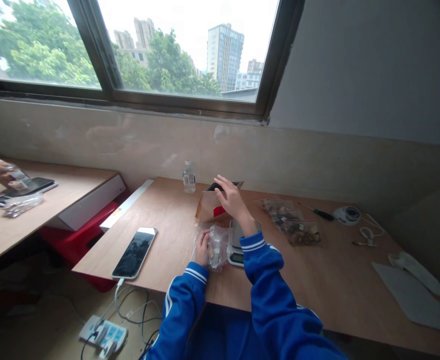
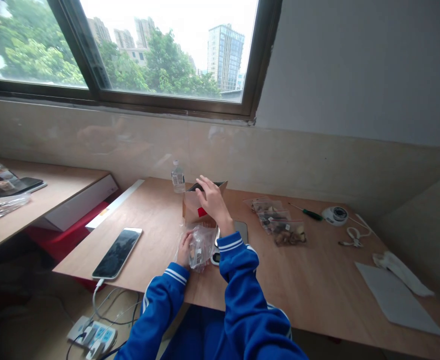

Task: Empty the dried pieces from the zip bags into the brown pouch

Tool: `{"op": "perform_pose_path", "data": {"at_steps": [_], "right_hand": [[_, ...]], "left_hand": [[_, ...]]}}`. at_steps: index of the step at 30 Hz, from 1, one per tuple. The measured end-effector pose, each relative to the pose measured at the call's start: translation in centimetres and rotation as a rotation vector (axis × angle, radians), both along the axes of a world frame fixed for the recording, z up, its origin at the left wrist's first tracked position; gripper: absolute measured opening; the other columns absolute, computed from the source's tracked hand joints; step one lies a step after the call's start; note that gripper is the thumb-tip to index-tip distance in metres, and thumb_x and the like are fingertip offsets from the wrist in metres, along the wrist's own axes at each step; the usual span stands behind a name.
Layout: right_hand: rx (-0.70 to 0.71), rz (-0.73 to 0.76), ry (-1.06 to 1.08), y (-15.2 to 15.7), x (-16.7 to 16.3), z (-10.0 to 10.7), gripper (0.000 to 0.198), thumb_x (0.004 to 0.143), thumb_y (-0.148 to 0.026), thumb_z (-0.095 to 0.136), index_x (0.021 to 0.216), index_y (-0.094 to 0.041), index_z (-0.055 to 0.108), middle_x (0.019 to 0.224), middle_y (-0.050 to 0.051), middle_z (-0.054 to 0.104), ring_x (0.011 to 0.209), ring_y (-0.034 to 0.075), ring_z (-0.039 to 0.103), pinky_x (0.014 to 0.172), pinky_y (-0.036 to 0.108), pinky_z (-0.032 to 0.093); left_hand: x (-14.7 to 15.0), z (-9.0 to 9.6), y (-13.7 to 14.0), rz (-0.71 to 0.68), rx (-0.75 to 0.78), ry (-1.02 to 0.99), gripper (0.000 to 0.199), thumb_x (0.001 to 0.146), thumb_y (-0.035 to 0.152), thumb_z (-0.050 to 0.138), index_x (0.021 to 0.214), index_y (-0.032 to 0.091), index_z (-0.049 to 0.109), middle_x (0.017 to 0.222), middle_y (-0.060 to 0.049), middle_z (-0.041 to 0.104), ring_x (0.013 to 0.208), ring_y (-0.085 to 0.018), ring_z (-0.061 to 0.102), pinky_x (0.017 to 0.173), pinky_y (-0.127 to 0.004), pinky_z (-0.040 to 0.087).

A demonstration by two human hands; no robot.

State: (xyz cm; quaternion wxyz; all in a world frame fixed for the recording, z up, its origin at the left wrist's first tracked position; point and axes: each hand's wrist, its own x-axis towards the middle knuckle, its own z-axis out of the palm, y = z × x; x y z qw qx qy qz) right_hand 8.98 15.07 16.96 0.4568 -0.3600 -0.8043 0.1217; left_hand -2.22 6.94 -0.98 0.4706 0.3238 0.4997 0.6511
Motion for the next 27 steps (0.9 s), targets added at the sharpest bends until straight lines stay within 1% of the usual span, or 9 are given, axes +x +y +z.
{"op": "perform_pose_path", "data": {"at_steps": [2,5,9,12,16,18,22,25,27], "right_hand": [[0.043,-0.047,0.090,-1.5,0.3,-0.4,0.033,0.092,-0.024,0.042,0.122,-0.022,0.055,0.132,0.009,0.052,0.127,0.021,0.043,0.109,0.041,0.031],[0.049,-0.128,0.286,-4.4,0.8,-1.7,0.028,0.091,-0.019,0.038,0.108,-0.021,0.061,0.112,0.009,0.059,0.111,0.019,0.053,0.100,0.038,0.040],[-0.055,-0.376,0.498,-8.5,1.1,-6.2,0.022,0.085,-0.013,0.038,0.085,-0.019,0.060,0.090,0.005,0.058,0.088,0.018,0.056,0.081,0.034,0.046],[-0.220,-0.501,0.527,-10.7,0.7,-10.2,0.018,0.080,-0.011,0.040,0.079,-0.019,0.055,0.082,0.004,0.056,0.076,0.017,0.055,0.071,0.030,0.047],[-0.435,-0.286,0.338,-11.7,-0.3,-13.3,0.015,0.081,-0.015,0.045,0.078,-0.019,0.058,0.083,0.005,0.058,0.078,0.018,0.059,0.075,0.031,0.049],[-0.508,-0.137,0.186,-11.5,-0.5,-14.0,0.016,0.082,-0.022,0.051,0.091,-0.018,0.064,0.092,0.007,0.061,0.090,0.022,0.060,0.085,0.035,0.048],[-0.571,-0.027,0.006,-11.0,-0.1,-14.7,0.043,0.082,-0.020,0.054,0.124,-0.019,0.056,0.121,0.013,0.054,0.116,0.027,0.053,0.103,0.043,0.039],[-0.572,0.013,-0.030,-11.2,0.3,-14.4,0.051,0.075,-0.011,0.057,0.125,-0.019,0.056,0.127,0.013,0.051,0.120,0.027,0.050,0.106,0.043,0.035],[-0.572,0.007,0.025,-11.7,0.5,-13.9,0.043,0.073,-0.011,0.058,0.115,-0.020,0.061,0.119,0.011,0.056,0.112,0.026,0.055,0.101,0.042,0.040]], "left_hand": [[0.0,-0.2,0.1,0.002,0.000,0.010,0.014,0.080,0.025,0.055,0.084,0.021,0.068,0.093,-0.004,0.065,0.096,-0.020,0.056,0.094,-0.030,0.039],[0.2,-0.4,0.2,0.017,-0.014,0.021,0.014,0.080,0.028,0.054,0.083,0.020,0.066,0.089,-0.005,0.065,0.093,-0.021,0.057,0.091,-0.033,0.042],[0.5,-0.7,0.2,0.018,-0.024,0.048,0.018,0.081,0.033,0.052,0.080,0.019,0.062,0.083,-0.005,0.063,0.085,-0.021,0.057,0.084,-0.036,0.046],[0.5,-0.8,0.1,0.038,-0.014,0.082,0.024,0.084,0.040,0.048,0.080,0.019,0.058,0.081,-0.004,0.059,0.081,-0.019,0.055,0.082,-0.036,0.046],[0.3,-0.8,-0.2,0.062,0.008,0.128,0.026,0.085,0.045,0.047,0.076,0.021,0.049,0.073,-0.001,0.051,0.075,-0.017,0.052,0.078,-0.033,0.045],[0.3,-0.8,-0.3,0.050,0.011,0.143,0.024,0.083,0.044,0.049,0.076,0.021,0.047,0.071,0.000,0.048,0.072,-0.017,0.050,0.075,-0.032,0.044],[0.3,-0.8,-0.4,0.025,0.009,0.161,0.024,0.081,0.044,0.050,0.074,0.021,0.047,0.071,0.000,0.047,0.072,-0.017,0.049,0.074,-0.032,0.043],[0.3,-1.0,-0.3,0.025,0.009,0.162,0.025,0.081,0.045,0.049,0.074,0.021,0.047,0.070,0.001,0.047,0.071,-0.017,0.049,0.074,-0.032,0.043],[0.3,-1.2,-0.2,0.041,0.006,0.154,0.026,0.081,0.047,0.049,0.074,0.021,0.046,0.069,0.001,0.047,0.071,-0.016,0.049,0.074,-0.032,0.043]]}}
